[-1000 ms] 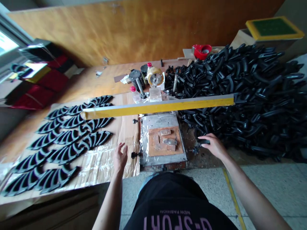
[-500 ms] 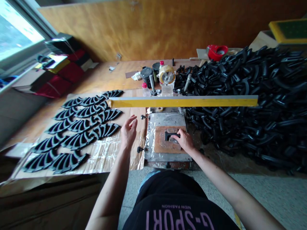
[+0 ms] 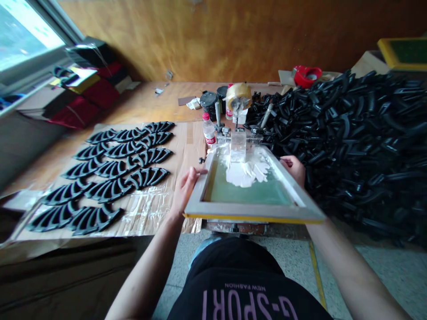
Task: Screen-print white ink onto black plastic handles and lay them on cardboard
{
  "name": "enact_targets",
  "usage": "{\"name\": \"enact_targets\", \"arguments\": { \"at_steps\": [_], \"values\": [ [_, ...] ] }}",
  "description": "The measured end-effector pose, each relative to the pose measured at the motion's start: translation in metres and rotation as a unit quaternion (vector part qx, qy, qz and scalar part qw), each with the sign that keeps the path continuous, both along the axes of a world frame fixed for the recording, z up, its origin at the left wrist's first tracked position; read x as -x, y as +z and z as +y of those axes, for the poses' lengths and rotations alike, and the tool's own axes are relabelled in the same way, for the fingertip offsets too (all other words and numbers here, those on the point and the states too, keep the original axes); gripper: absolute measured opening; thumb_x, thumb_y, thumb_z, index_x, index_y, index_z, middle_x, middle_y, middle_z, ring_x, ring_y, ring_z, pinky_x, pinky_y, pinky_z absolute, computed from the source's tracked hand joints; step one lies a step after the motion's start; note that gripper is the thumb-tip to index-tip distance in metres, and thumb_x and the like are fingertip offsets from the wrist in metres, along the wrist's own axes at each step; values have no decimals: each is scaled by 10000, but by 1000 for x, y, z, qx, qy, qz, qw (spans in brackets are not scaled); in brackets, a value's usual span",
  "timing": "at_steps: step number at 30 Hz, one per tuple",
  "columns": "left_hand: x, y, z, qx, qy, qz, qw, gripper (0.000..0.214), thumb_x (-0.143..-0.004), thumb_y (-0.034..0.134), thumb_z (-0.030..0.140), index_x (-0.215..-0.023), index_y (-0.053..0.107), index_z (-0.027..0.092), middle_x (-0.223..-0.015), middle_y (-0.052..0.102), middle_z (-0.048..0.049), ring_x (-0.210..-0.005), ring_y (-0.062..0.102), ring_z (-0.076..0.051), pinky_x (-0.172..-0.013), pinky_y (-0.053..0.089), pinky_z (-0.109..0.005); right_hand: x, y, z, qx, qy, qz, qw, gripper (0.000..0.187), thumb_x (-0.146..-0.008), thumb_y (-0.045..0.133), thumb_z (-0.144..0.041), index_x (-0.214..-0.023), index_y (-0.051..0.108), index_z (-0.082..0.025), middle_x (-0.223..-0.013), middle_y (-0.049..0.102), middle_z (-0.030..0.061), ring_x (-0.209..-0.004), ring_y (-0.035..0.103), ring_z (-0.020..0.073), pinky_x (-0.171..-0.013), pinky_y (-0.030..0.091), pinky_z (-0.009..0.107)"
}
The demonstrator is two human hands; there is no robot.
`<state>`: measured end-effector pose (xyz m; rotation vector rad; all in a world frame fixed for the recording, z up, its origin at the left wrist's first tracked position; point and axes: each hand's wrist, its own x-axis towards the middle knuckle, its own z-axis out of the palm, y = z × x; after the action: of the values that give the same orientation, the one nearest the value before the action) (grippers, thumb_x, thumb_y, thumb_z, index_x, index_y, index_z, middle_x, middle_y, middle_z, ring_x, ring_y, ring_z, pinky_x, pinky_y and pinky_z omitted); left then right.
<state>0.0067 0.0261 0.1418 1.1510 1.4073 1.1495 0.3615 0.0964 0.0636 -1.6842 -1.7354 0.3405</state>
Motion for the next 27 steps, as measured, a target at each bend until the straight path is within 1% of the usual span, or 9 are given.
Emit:
{"name": "enact_targets", "arguments": {
  "at_steps": [2,5,7,9,13,17,20,25,27],
  "values": [
    [5,-32,-18,84,-42,-2,996,527,-840,552,568,-1178,647,174,-728,626,-1,-584,531,-105,-517,417,-212,16,21,11,-44,23,-13,999,398,-917,464,-358,-1247,546,-153,-1168,583,137,-1026,570,258,-921,461,461],
    [3,-81,-32,129,-51,0,990,743,-798,622,484,-1445,410,185,-679,579,34,-569,503,-98,-526,382,-203,65,40,23,-93,129,-94,983,620,-834,648,-331,-1390,427,-170,-1426,408,143,-1278,414,317,-1060,360,502],
    [-1,-106,-32,125,-38,15,991,781,-807,605,449,-1484,338,163,-625,517,58,-541,460,-89,-511,346,-198,97,41,29,-74,177,-166,967,608,-807,694,-282,-1348,457,-139,-1399,434,161,-1272,405,335,-1043,364,498],
    [-3,-121,-29,120,-36,33,992,739,-822,581,429,-1471,362,151,-625,498,59,-549,445,-87,-512,335,-199,117,34,31,-20,197,-222,955,411,-818,686,-254,-1188,556,-132,-1214,571,145,-1135,503,301,-947,426,429],
    [-1,-130,-26,120,-47,53,990,693,-829,576,435,-1442,413,155,-664,521,49,-584,456,-89,-550,365,-208,120,16,9,47,239,-269,932,63,-869,597,-202,-919,608,-164,-897,654,73,-873,576,214,-755,426,303],
    [2,-137,-27,127,-41,40,990,698,-825,582,460,-1434,424,158,-703,561,30,-622,496,-99,-574,385,-214,96,16,-35,-11,375,-297,878,160,-844,497,-55,-828,616,-161,-818,642,67,-814,562,194,-671,372,286],
    [2,-140,-28,123,-40,34,991,699,-822,586,472,-1432,430,167,-734,587,15,-643,517,-105,-585,396,-218,84,23,-46,-20,456,-278,845,152,-799,530,-49,-777,613,-174,-777,631,45,-756,543,175,-638,351,279],
    [0,-132,-28,135,-24,7,990,760,-766,635,515,-1408,452,151,-742,610,5,-642,545,-119,-584,409,-227,91,15,-41,-64,379,-261,885,137,-814,541,-76,-813,642,-168,-809,650,57,-817,548,195,-669,368,290],
    [0,-129,-28,140,-27,-4,990,776,-760,640,522,-1412,442,150,-741,619,4,-641,554,-122,-574,407,-224,91,6,-50,-104,371,-268,883,214,-824,487,-41,-897,660,-144,-865,663,81,-840,551,203,-687,382,300]
  ]
}}
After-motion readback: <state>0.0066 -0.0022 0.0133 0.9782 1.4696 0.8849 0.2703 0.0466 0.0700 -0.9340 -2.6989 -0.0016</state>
